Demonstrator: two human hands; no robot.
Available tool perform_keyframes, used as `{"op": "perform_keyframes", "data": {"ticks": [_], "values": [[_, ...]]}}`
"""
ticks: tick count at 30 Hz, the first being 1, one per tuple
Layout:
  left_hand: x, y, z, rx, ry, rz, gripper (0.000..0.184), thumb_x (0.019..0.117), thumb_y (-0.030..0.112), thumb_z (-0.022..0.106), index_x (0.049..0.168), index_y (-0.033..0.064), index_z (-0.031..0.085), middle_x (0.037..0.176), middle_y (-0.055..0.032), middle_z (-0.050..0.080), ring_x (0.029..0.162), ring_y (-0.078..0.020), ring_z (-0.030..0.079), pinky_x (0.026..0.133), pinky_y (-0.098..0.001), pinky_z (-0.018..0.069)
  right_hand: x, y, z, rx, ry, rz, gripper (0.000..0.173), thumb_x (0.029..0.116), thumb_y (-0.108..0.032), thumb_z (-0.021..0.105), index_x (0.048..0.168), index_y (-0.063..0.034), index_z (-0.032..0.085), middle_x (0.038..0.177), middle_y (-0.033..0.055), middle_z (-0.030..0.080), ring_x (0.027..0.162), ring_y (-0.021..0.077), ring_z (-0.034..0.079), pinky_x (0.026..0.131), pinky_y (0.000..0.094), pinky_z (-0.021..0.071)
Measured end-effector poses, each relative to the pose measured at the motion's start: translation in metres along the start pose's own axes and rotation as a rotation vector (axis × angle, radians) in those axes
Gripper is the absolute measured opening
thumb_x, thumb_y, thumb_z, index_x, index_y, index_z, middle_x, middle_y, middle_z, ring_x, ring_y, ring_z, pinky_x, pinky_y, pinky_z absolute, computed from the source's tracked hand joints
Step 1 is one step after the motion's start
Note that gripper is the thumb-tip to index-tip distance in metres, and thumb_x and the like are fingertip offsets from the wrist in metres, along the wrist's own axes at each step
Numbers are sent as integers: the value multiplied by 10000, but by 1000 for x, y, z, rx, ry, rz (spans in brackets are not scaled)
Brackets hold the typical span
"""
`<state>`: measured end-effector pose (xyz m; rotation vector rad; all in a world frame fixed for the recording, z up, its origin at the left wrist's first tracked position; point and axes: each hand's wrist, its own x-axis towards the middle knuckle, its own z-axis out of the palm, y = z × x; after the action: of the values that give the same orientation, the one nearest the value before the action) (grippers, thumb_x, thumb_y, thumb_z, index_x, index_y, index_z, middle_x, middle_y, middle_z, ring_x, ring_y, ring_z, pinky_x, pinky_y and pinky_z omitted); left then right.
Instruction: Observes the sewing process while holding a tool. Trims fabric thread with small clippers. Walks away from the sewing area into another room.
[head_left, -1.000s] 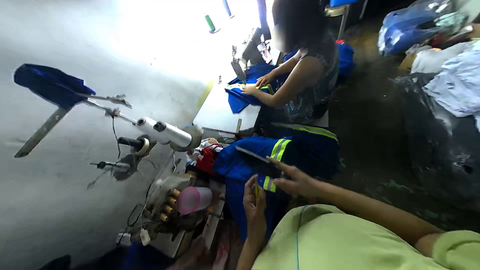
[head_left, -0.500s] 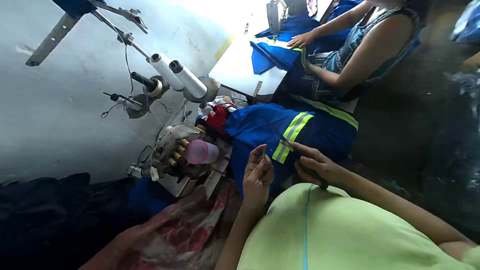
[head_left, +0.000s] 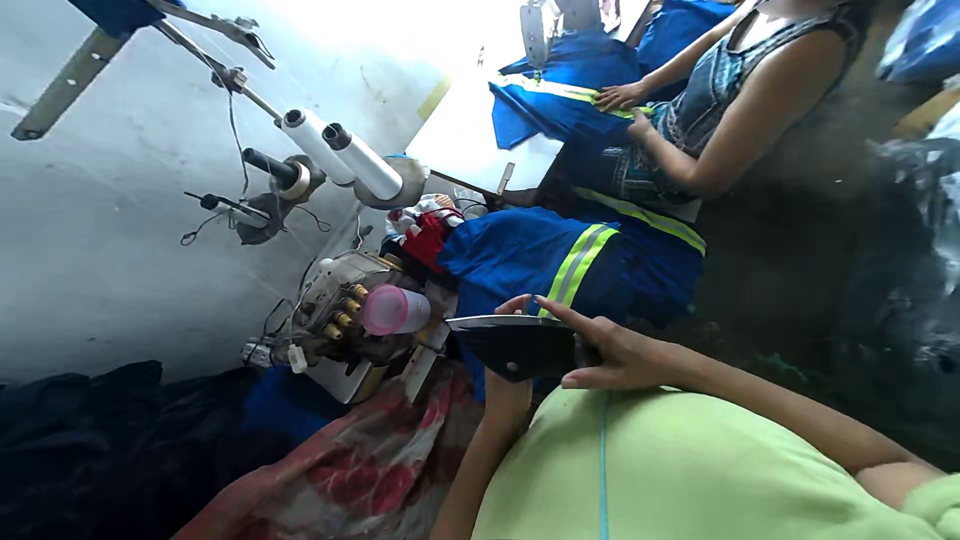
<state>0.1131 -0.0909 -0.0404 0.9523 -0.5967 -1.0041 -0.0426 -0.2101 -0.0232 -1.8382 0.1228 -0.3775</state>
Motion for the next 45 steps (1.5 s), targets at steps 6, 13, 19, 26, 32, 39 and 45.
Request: {"op": "perform_keyframes", "data": {"ticks": [6,13,19,26,32,39,45], "values": [[4,-6,-8,34,-57,39,426,928,281,718,1330,181,619,1177,90,682,1023,-3,641,922,-220,531,-1,0,0,-60,-27,38,916,945,-346,697,1579,81,192,790,116,601,645,65,523,631,212,474],[-6,18,25,118,128,8,262,1005,18,443,1176,148,593,1039,142,728,933,39,678,835,-185,569,0,3,0,-29,20,48,889,967,-343,668,1569,104,190,783,103,596,633,47,513,619,197,463],[-9,21,29,119,166,-21,459,978,-77,323,969,230,663,896,161,740,806,68,673,738,-142,557,3,7,1,-17,51,4,858,966,-300,678,1570,89,209,792,94,598,635,18,506,614,161,447],[-12,16,12,70,-92,44,126,900,288,714,1018,314,746,1000,169,745,954,56,674,863,-174,553,5,6,1,16,56,-17,863,961,-279,688,1578,73,198,814,98,608,638,16,514,620,160,458],[-15,14,12,117,-78,-25,442,889,480,723,1201,195,595,1061,162,717,1021,51,655,922,-191,539,6,3,-1,17,67,29,884,946,-280,704,1566,96,197,788,74,594,624,-2,494,605,146,437],[-13,15,21,70,-12,-63,360,895,441,744,1118,178,644,1017,114,746,1001,6,688,937,-236,561,6,1,1,-58,80,-10,865,940,-285,713,1550,102,237,887,141,623,651,49,507,623,185,454],[-10,14,26,114,10,-77,332,936,406,714,1123,141,638,1007,103,753,996,-5,697,935,-249,569,5,3,-1,-87,102,-17,830,929,-273,729,1543,81,296,963,182,660,681,88,562,655,232,500]]}}
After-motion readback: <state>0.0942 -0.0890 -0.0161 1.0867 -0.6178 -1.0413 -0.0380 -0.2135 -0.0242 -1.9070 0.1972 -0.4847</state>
